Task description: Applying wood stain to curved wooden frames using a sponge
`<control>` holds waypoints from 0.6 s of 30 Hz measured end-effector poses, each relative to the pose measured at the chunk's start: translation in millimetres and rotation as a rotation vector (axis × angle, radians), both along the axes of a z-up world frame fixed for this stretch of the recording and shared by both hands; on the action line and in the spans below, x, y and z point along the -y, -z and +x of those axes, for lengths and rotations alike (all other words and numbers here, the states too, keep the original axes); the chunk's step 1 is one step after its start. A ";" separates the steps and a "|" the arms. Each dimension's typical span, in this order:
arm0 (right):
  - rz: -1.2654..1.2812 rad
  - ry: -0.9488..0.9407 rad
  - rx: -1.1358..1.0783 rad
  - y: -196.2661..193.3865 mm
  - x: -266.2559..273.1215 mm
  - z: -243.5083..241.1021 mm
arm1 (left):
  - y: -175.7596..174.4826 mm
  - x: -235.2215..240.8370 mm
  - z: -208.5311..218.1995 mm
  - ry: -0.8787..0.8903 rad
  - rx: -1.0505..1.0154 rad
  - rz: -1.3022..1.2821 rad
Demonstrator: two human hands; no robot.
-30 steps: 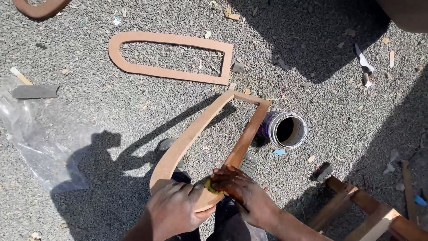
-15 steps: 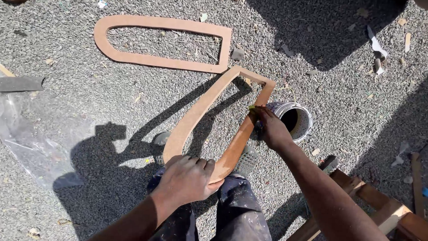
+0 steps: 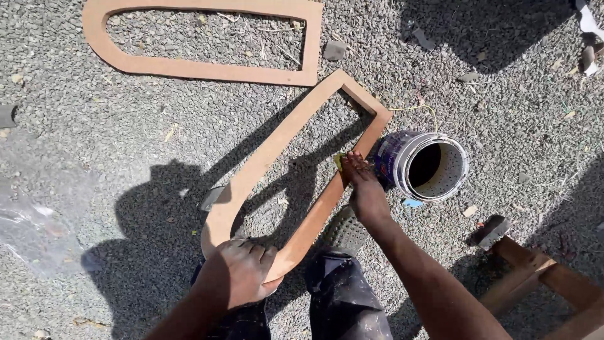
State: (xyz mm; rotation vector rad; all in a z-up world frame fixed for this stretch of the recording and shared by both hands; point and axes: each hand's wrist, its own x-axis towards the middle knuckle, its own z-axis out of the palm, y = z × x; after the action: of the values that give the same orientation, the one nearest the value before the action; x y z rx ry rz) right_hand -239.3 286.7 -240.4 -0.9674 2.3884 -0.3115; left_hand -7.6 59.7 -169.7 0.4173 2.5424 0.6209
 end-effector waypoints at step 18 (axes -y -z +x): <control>-0.279 -0.373 0.298 -105.7 -25.5 115.8 | -16.6 -39.9 -8.9 -0.332 0.017 0.029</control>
State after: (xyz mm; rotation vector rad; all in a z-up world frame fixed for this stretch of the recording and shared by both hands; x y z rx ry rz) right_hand -123.5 312.2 -134.6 -1.3622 1.8824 -0.6090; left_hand -16.5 99.7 -153.1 -0.0046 2.6096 0.7770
